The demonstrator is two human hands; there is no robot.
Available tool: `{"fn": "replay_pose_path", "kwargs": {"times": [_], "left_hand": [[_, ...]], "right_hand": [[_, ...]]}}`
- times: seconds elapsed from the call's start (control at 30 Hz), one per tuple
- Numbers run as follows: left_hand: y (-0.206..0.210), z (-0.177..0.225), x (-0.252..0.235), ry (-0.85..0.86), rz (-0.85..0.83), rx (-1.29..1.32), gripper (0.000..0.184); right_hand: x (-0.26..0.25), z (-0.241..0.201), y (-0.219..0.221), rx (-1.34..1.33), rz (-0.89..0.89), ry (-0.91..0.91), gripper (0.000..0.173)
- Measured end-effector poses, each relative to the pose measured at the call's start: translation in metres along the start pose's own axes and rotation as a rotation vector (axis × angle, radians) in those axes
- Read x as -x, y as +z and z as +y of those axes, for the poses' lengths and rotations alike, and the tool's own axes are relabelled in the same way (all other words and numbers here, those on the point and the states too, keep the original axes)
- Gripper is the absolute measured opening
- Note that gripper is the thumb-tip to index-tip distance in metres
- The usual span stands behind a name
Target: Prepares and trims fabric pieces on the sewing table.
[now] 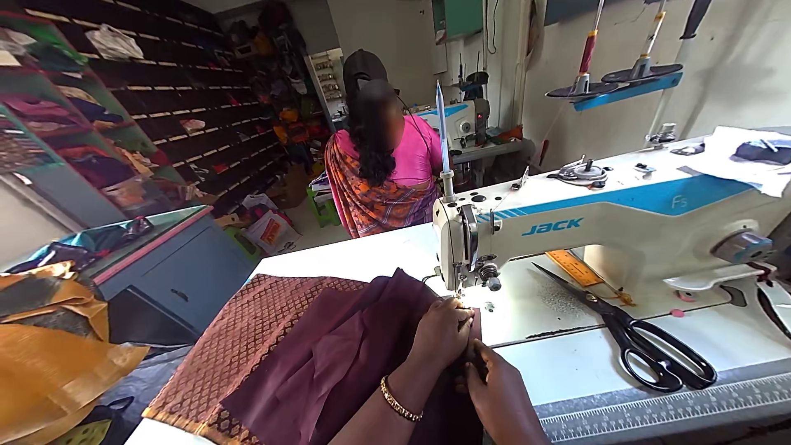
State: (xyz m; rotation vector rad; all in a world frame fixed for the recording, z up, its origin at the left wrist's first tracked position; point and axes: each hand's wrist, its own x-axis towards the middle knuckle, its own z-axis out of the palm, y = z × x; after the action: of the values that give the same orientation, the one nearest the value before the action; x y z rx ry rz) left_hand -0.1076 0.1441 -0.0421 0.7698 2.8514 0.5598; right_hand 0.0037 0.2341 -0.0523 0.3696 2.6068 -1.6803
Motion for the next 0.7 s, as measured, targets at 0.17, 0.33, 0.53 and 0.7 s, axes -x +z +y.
{"fn": "replay_pose_path", "kwargs": {"times": [0.17, 0.33, 0.53, 0.7], "left_hand": [[-0.0002, -0.0017, -0.0005, 0.001, -0.028, 0.001, 0.035], [-0.0002, -0.0010, -0.0003, 0.005, -0.027, -0.002, 0.035], [0.0012, -0.0012, 0.0001, 0.017, -0.001, 0.016, 0.033], [-0.0019, 0.0029, 0.0034, 0.012, 0.005, 0.009, 0.034]], "right_hand": [[0.0009, 0.0001, 0.0006, -0.026, 0.030, 0.010, 0.046], [0.0017, -0.0010, 0.0008, -0.022, 0.044, 0.013, 0.047], [0.0026, 0.0006, 0.0022, 0.005, 0.055, -0.023, 0.046], [0.0027, 0.0001, 0.0020, 0.027, 0.050, -0.022, 0.046]]}}
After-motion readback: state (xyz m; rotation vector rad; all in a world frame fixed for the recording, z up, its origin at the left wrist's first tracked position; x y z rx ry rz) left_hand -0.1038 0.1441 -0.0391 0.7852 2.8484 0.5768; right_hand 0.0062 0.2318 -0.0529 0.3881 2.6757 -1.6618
